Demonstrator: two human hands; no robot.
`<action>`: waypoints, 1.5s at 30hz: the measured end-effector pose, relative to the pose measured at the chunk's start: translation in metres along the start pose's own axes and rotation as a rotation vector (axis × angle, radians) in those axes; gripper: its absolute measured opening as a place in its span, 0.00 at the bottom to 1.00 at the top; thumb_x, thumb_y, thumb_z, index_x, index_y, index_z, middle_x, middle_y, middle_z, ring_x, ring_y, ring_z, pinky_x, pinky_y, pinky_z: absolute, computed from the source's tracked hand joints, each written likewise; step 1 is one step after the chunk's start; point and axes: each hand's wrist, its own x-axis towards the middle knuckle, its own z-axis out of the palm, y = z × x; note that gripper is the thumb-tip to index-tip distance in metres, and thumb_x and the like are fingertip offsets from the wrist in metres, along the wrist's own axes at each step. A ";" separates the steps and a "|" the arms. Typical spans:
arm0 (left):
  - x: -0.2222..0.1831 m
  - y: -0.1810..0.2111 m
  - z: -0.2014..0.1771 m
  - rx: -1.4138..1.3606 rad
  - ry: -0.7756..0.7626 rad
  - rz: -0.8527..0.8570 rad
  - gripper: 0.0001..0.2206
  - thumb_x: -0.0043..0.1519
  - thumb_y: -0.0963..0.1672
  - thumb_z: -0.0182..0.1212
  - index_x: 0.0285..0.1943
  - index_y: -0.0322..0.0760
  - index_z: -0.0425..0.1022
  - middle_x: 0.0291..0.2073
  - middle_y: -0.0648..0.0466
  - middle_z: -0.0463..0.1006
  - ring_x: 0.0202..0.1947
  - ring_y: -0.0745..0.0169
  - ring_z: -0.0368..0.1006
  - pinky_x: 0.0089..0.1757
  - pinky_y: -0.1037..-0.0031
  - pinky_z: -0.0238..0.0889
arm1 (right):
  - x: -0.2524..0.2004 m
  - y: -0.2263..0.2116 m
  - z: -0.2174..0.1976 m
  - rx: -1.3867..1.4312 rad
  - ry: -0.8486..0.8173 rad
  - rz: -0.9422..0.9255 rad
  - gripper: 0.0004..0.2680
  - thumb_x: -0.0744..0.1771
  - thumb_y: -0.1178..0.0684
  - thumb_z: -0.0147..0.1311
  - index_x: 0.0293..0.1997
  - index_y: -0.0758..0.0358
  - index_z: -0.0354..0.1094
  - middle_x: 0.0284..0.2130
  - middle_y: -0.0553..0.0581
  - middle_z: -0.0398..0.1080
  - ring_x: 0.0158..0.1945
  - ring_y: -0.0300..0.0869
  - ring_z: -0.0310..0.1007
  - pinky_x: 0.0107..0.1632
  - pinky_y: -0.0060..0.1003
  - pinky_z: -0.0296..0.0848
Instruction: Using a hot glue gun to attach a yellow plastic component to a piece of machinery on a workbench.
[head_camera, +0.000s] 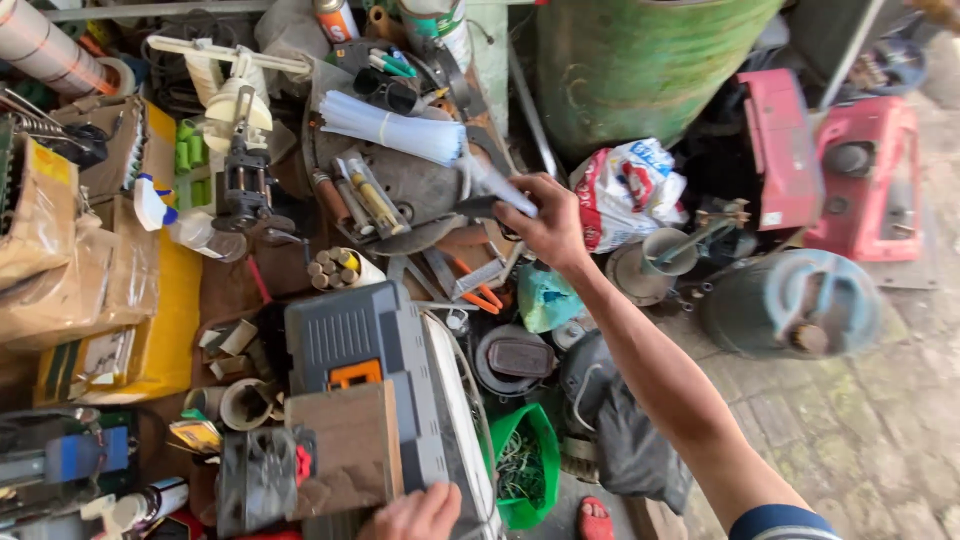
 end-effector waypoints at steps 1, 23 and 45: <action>0.007 -0.001 -0.014 -0.003 0.012 0.010 0.18 0.74 0.53 0.44 0.52 0.38 0.73 0.39 0.49 0.68 0.14 0.55 0.61 0.20 0.62 0.59 | -0.020 -0.022 -0.018 -0.014 0.004 -0.008 0.12 0.63 0.50 0.65 0.47 0.64 0.76 0.38 0.55 0.74 0.40 0.40 0.73 0.43 0.35 0.69; -0.451 0.303 -0.093 -1.933 1.623 -0.640 0.25 0.64 0.51 0.60 0.70 0.42 0.65 0.46 0.46 0.72 0.43 0.57 0.70 0.50 0.66 0.65 | -0.631 -0.459 0.062 0.939 -1.067 0.457 0.14 0.67 0.48 0.61 0.55 0.64 0.73 0.27 0.50 0.70 0.27 0.32 0.64 0.28 0.26 0.62; -0.777 0.190 -0.009 -1.531 2.166 -1.345 0.23 0.64 0.55 0.57 0.52 0.31 0.76 0.40 0.46 0.75 0.42 0.47 0.72 0.41 0.62 0.63 | -0.815 -0.588 0.380 1.059 -1.345 0.701 0.13 0.66 0.51 0.64 0.48 0.65 0.64 0.24 0.49 0.69 0.27 0.29 0.63 0.29 0.26 0.62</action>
